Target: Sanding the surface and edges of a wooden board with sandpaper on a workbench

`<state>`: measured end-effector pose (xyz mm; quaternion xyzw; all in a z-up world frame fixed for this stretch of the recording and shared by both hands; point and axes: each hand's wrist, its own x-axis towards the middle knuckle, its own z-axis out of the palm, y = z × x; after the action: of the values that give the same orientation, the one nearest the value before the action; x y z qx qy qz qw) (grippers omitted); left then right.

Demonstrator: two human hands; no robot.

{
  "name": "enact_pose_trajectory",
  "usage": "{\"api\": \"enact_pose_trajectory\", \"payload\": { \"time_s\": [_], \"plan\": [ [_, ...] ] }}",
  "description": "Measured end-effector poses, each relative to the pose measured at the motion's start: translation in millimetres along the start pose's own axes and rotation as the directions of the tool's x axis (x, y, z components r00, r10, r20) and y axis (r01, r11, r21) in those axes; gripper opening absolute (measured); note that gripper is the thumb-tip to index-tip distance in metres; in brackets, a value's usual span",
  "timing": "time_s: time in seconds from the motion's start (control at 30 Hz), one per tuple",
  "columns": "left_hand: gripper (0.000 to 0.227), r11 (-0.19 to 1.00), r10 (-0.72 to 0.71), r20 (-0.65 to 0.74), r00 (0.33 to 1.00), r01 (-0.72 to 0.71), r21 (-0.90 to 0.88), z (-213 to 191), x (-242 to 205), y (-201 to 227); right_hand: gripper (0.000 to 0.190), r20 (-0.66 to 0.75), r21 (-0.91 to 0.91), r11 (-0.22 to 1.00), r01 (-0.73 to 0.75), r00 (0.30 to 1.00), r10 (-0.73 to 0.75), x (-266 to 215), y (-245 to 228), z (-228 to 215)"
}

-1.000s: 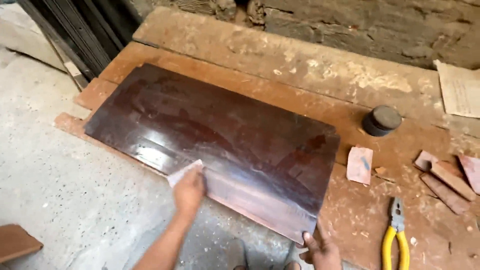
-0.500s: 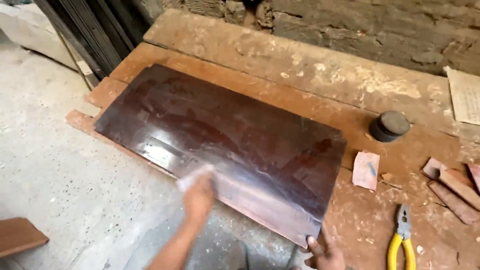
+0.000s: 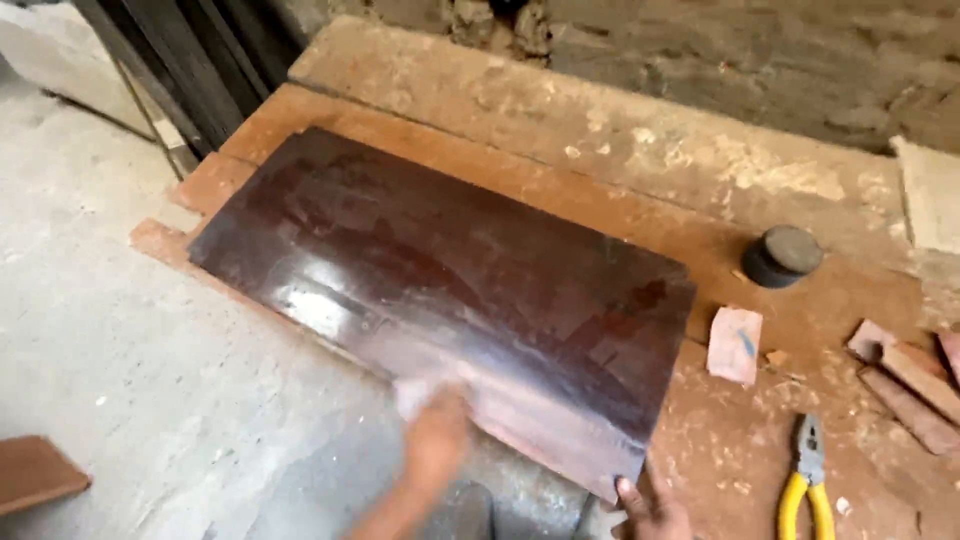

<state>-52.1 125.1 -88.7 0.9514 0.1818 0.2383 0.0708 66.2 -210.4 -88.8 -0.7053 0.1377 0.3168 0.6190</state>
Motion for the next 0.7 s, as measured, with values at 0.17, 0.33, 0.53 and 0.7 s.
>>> {"api": "enact_pose_trajectory", "payload": {
  "time_s": [0.17, 0.33, 0.53, 0.7],
  "plan": [
    [0.034, 0.904, 0.199, 0.233, 0.952, -0.087, -0.418, -2, -27, 122, 0.066, -0.056, -0.326, 0.943, 0.069, 0.994, -0.093, -13, -17, 5],
    [0.044, 0.99, 0.014, 0.109, 0.994, 0.002, -0.143, 0, 12, -102, 0.071, -0.062, -0.151, 0.988, -0.008, 0.998, -0.001, -18, -42, 13],
    [0.034, 0.943, -0.197, 0.146, 0.969, 0.228, -0.242, -6, -1, 69, 0.075, -0.014, 0.069, 0.981, 0.18, 0.984, -0.18, -6, -22, 10],
    [0.047, 0.95, -0.006, 0.81, 0.587, 0.256, -0.178, -44, 7, 80, 0.073, 0.011, 0.141, 0.987, 0.076, 0.997, -0.078, -5, 0, 6]
  ]
}}
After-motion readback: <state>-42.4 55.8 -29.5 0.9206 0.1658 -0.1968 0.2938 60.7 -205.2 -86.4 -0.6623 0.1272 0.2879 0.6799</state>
